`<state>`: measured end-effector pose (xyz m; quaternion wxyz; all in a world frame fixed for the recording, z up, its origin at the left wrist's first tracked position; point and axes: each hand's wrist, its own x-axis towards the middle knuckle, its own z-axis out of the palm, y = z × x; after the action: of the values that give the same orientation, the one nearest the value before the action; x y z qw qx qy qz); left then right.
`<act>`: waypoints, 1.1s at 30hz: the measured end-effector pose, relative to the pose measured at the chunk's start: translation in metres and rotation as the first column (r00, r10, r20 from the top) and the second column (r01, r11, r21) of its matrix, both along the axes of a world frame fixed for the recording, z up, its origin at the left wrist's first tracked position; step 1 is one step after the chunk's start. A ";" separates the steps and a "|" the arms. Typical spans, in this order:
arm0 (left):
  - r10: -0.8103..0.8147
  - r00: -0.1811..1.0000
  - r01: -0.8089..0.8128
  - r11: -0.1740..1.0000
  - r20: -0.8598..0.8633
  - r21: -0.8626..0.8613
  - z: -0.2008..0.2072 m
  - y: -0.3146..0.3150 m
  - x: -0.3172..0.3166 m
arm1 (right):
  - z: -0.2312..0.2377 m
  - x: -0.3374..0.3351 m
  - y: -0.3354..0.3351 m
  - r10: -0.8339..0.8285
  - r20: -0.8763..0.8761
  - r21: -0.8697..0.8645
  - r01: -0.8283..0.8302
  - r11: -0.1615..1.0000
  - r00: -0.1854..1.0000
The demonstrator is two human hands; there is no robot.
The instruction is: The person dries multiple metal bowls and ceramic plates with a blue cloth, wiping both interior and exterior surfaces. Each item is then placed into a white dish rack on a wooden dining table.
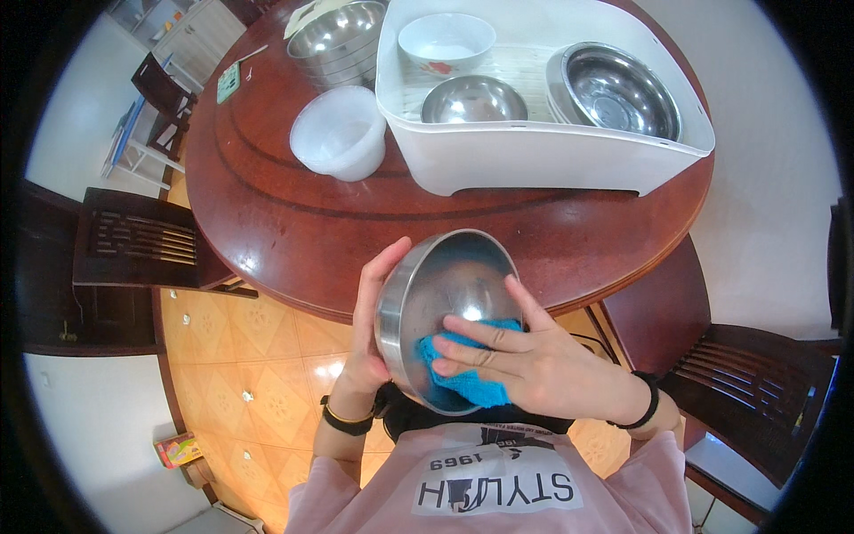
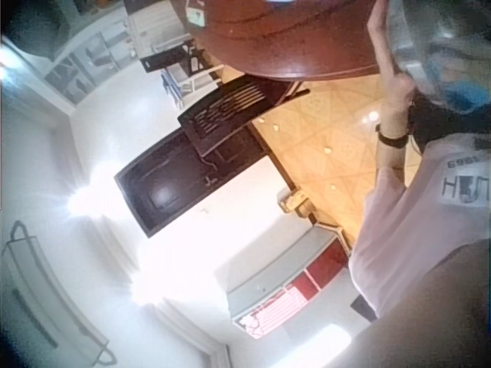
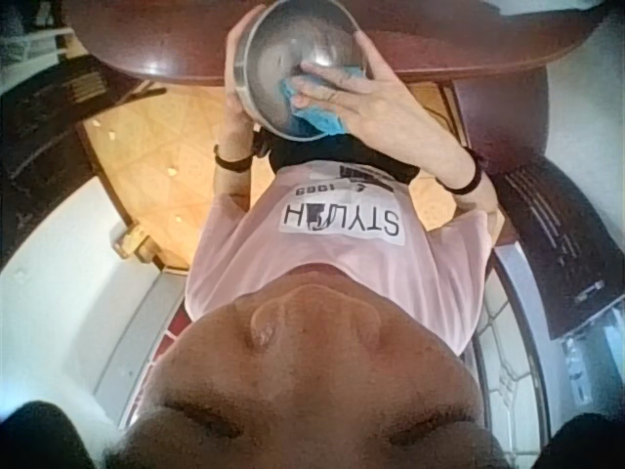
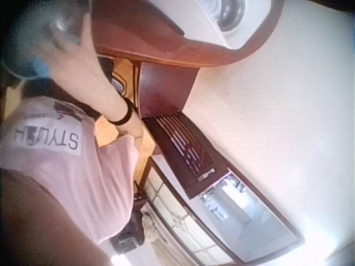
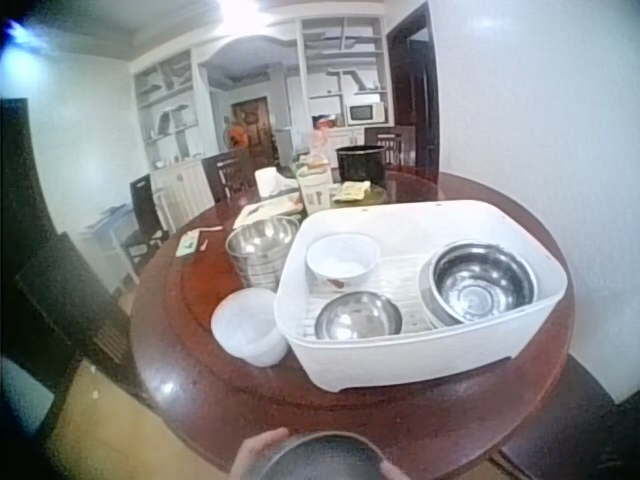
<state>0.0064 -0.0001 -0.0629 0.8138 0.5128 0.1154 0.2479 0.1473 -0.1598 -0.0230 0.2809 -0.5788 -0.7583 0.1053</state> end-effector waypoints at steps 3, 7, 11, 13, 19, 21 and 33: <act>-0.022 0.996 0.023 1.000 -0.087 0.010 0.005 0.004 0.001 | -0.004 0.003 -0.002 -0.063 0.179 -0.027 0.069 0.997 0.982; -0.099 0.978 0.101 0.995 -0.183 0.003 0.010 0.005 -0.002 | -0.008 0.009 -0.003 -0.127 0.317 -0.023 0.142 0.990 0.940; -0.185 0.962 0.170 0.981 -0.202 -0.089 0.013 0.001 -0.004 | 0.005 0.016 -0.001 -0.227 0.409 0.082 0.212 0.974 0.884; -0.198 0.960 0.159 0.968 -0.198 -0.196 0.007 0.000 -0.007 | 0.008 0.017 0.007 -0.264 0.322 0.197 0.208 0.958 0.909; -0.227 0.973 0.157 0.774 -0.039 -0.613 -0.010 -0.001 0.001 | 0.021 0.013 0.023 -0.229 0.123 0.315 0.181 0.932 0.966; -0.251 0.955 0.128 0.832 -0.159 -0.540 -0.010 0.001 0.000 | 0.021 0.010 0.026 -0.207 0.139 0.201 0.177 0.963 0.968; -0.255 0.914 0.111 0.905 -0.315 -0.411 0.007 -0.012 0.011 | 0.021 0.009 0.033 0.121 -0.333 -0.017 -0.134 0.991 0.935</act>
<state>0.0169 -0.0119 -0.0556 0.8830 0.3887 0.2596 0.0429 0.1567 -0.1272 -0.0024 0.3855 -0.5081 -0.7338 0.2340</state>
